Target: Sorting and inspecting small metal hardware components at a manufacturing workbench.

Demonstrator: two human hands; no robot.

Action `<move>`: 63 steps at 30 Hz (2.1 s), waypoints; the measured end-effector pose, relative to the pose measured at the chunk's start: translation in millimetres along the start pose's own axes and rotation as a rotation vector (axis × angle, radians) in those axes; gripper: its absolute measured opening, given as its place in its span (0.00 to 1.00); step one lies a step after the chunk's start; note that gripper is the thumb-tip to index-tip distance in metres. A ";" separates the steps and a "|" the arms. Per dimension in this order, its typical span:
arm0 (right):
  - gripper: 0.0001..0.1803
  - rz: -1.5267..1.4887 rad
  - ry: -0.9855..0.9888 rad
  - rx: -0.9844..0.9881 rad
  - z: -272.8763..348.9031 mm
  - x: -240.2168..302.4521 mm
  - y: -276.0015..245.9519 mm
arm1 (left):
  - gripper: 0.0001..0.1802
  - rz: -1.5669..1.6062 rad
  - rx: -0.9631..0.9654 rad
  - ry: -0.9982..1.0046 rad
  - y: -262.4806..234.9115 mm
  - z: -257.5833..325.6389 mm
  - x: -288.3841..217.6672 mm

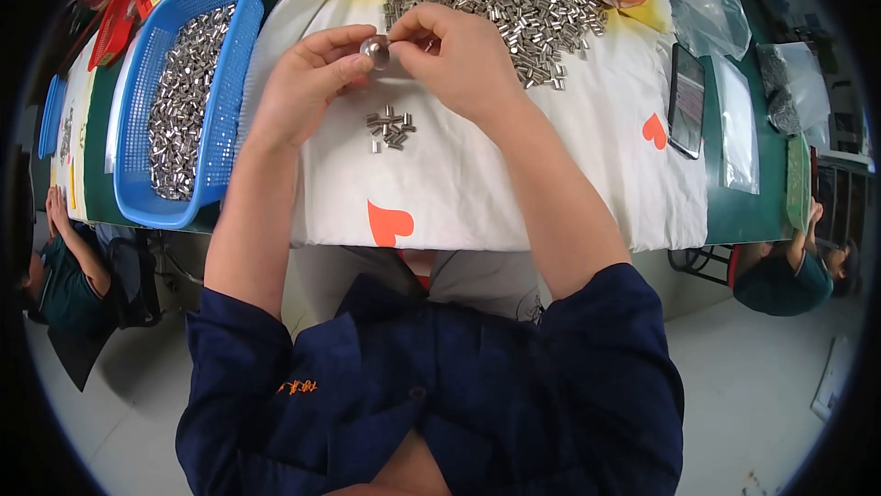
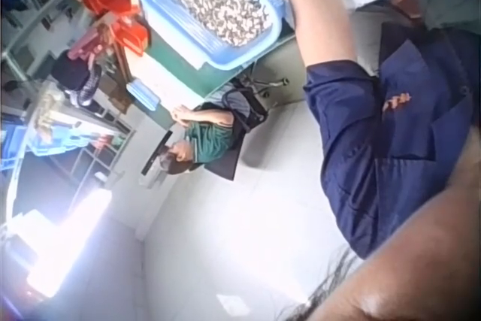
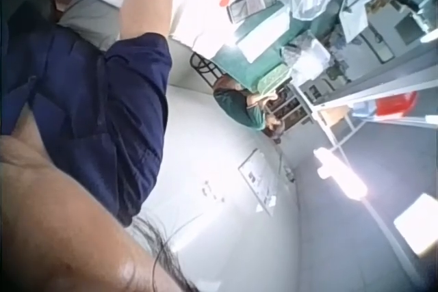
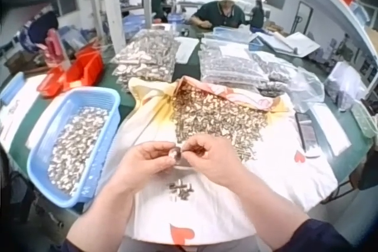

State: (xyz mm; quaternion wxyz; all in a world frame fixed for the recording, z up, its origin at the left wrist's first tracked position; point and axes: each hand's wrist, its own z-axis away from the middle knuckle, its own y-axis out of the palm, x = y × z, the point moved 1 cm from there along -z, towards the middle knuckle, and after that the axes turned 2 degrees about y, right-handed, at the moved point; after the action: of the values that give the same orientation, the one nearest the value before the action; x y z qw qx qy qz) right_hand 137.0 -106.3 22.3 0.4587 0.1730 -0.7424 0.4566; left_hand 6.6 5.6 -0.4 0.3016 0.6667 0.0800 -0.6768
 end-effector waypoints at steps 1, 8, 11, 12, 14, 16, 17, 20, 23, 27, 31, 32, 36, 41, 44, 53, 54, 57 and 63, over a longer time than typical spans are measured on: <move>0.05 -0.040 -0.001 0.067 0.7 1.5 0.2 | 0.18 0.000 0.009 0.013 -1.4 0.8 0.7; 0.06 -0.012 -0.157 0.048 4.6 6.4 -1.2 | 0.17 -0.006 0.009 0.016 -0.8 -0.2 -0.7; 0.06 0.203 -0.303 -0.039 8.1 7.5 2.5 | 0.17 -0.109 -0.009 0.014 0.2 -0.6 1.4; 0.06 0.203 -0.302 -0.039 8.1 6.9 4.0 | 0.17 -0.125 -0.013 0.014 1.4 -0.2 0.9; 0.06 0.291 -0.431 -0.100 8.2 7.4 6.6 | 0.18 -0.142 -0.017 0.013 1.6 0.2 1.1; 0.06 0.204 -0.351 -0.060 9.6 8.9 3.4 | 0.17 -0.130 -0.020 0.045 0.3 0.3 1.6; 0.06 0.118 -0.273 -0.019 9.4 9.0 1.1 | 0.17 -0.132 -0.021 0.045 0.1 0.7 1.0; 0.07 -0.016 -0.073 0.160 3.5 4.7 -9.8 | 0.16 -0.103 0.016 0.030 1.9 2.4 -0.7; 0.07 -0.018 0.053 0.234 1.5 5.6 -11.9 | 0.16 -0.150 0.038 -0.014 4.5 3.5 -0.6; 0.07 0.260 0.075 -0.047 -6.6 -7.2 -24.6 | 0.16 -0.151 0.075 -0.047 5.6 1.8 1.8; 0.06 0.523 -0.130 -0.061 -5.8 -21.8 -11.6 | 0.16 -0.204 0.097 -0.078 8.3 0.4 0.5; 0.06 0.583 -0.154 -0.044 -4.8 -22.7 -6.3 | 0.16 -0.204 0.099 -0.081 8.3 2.4 -1.1; 0.06 0.681 -0.139 0.012 -0.6 -19.0 -2.4 | 0.16 -0.239 0.186 -0.108 7.0 6.1 -3.8; 0.06 0.106 0.009 0.075 2.7 6.8 -11.6 | 0.15 -0.097 0.003 -0.039 3.7 1.7 -1.6; 0.06 -0.046 0.015 0.129 5.5 8.0 -6.4 | 0.16 0.008 -0.012 0.000 0.5 1.6 -0.8; 0.05 0.333 -0.386 -0.090 12.0 10.7 4.8 | 0.16 -0.141 -0.007 0.003 3.7 1.2 1.3; 0.05 0.355 -0.429 -0.119 12.5 10.6 5.9 | 0.16 -0.132 -0.016 0.014 3.9 1.7 0.4; 0.05 0.060 -0.148 0.020 8.8 9.4 -0.8 | 0.16 -0.113 -0.012 0.009 2.1 1.7 -0.9; 0.08 -0.140 0.079 0.247 -0.8 2.2 -12.5 | 0.16 -0.069 0.056 -0.014 5.3 2.4 -1.7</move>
State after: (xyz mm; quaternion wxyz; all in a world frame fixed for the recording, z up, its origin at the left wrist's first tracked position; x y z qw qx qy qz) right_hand 144.7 -111.9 30.7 0.4935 0.2614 -0.6481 0.5177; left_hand 7.1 0.6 3.0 0.2601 0.6669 0.0819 -0.6934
